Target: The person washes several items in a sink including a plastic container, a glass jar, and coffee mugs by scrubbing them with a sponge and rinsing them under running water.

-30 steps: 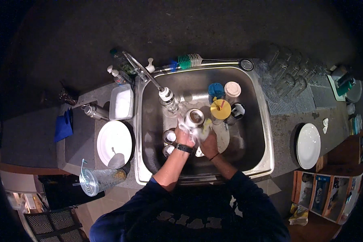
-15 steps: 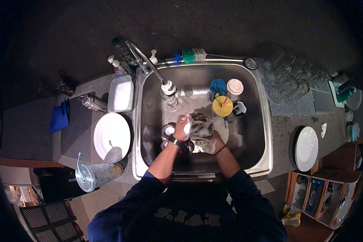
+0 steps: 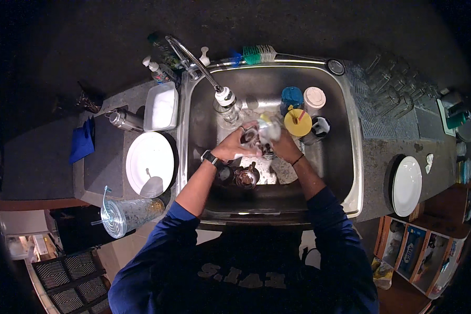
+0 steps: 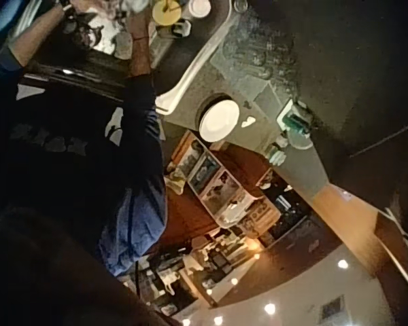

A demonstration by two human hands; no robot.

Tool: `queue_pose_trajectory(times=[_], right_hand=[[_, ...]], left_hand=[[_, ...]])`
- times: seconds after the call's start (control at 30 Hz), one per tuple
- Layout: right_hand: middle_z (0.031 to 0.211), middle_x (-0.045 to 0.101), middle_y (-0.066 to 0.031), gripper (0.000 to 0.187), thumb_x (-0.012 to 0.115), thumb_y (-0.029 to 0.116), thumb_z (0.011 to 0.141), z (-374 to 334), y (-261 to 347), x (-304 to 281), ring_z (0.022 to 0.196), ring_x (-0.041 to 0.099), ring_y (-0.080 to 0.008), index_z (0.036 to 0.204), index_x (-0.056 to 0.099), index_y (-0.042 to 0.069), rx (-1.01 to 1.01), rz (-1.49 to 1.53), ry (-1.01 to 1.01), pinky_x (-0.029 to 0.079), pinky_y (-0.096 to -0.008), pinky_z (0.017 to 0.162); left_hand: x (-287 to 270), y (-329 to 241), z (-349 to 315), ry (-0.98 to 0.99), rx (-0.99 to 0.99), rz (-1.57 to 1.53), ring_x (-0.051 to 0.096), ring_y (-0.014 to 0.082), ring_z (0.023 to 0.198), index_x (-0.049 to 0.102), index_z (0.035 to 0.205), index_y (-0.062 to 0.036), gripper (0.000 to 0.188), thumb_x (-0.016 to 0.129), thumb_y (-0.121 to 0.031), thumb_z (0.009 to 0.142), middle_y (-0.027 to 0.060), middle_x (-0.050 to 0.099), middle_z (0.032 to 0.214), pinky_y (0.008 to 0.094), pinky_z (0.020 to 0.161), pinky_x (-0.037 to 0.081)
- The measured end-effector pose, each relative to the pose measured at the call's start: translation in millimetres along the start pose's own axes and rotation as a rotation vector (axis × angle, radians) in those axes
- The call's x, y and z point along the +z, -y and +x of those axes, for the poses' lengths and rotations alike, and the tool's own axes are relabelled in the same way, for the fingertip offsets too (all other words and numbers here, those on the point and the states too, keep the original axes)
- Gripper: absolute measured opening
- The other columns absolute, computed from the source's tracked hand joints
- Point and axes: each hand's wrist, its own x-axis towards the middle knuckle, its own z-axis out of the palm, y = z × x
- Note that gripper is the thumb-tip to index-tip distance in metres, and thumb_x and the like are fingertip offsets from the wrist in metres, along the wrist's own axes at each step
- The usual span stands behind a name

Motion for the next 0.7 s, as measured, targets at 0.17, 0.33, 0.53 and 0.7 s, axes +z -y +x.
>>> queue_pose_trajectory(times=[0.17,0.33,0.53,0.7], right_hand=[[0.12,0.059,-0.0236,0.035,0.06,0.014,0.086,3.3,-20.5,12.6,0.112,0.058,-0.0355,0.118,0.058,0.001,0.225,0.277,0.33,0.043,-0.042,0.098],[0.104,0.063,-0.0206,0.037,0.068,0.02,0.081,-17.1,-47.5,20.3,0.098,0.06,-0.0399,0.11,0.058,0.0,0.231,-0.242,0.237,0.049,-0.0445,0.084],[0.101,0.063,-0.0193,0.047,0.074,0.033,0.081,-20.4,13.4,-44.0,0.096,0.062,-0.0376,0.109,0.056,0.0,0.171,0.071,-0.029,0.049,-0.0442,0.081],[0.101,0.063,-0.0175,0.043,0.073,0.029,0.083,-36.8,22.9,-68.4,0.095,0.063,-0.0362,0.112,0.056,0.002,0.275,0.063,0.031,0.05,-0.0416,0.08]], left_hand=[[-3.1,26.5,5.6,0.062,-0.016,0.667,0.049,0.0376,0.122,0.032,0.139,0.005,0.104,0.083,-0.048,0.066,0.0282,0.047,0.131,0.0385,0.103,0.04],[15.0,56.0,-12.2,0.144,-0.147,0.944,0.056,0.048,0.106,0.034,0.137,-0.0057,0.094,0.081,-0.038,0.062,0.0262,0.046,0.12,0.0515,0.089,0.047],[19.6,90.4,-22.1,0.212,-0.329,1.166,0.054,0.0468,0.113,0.032,0.142,-0.0075,0.096,0.08,-0.036,0.064,0.0252,0.038,0.135,0.0516,0.089,0.051],[28.9,119.7,0.0,0.156,-0.385,1.179,0.052,0.0449,0.117,0.031,0.143,-0.0033,0.095,0.075,-0.043,0.069,0.0287,0.034,0.141,0.0485,0.094,0.048]])
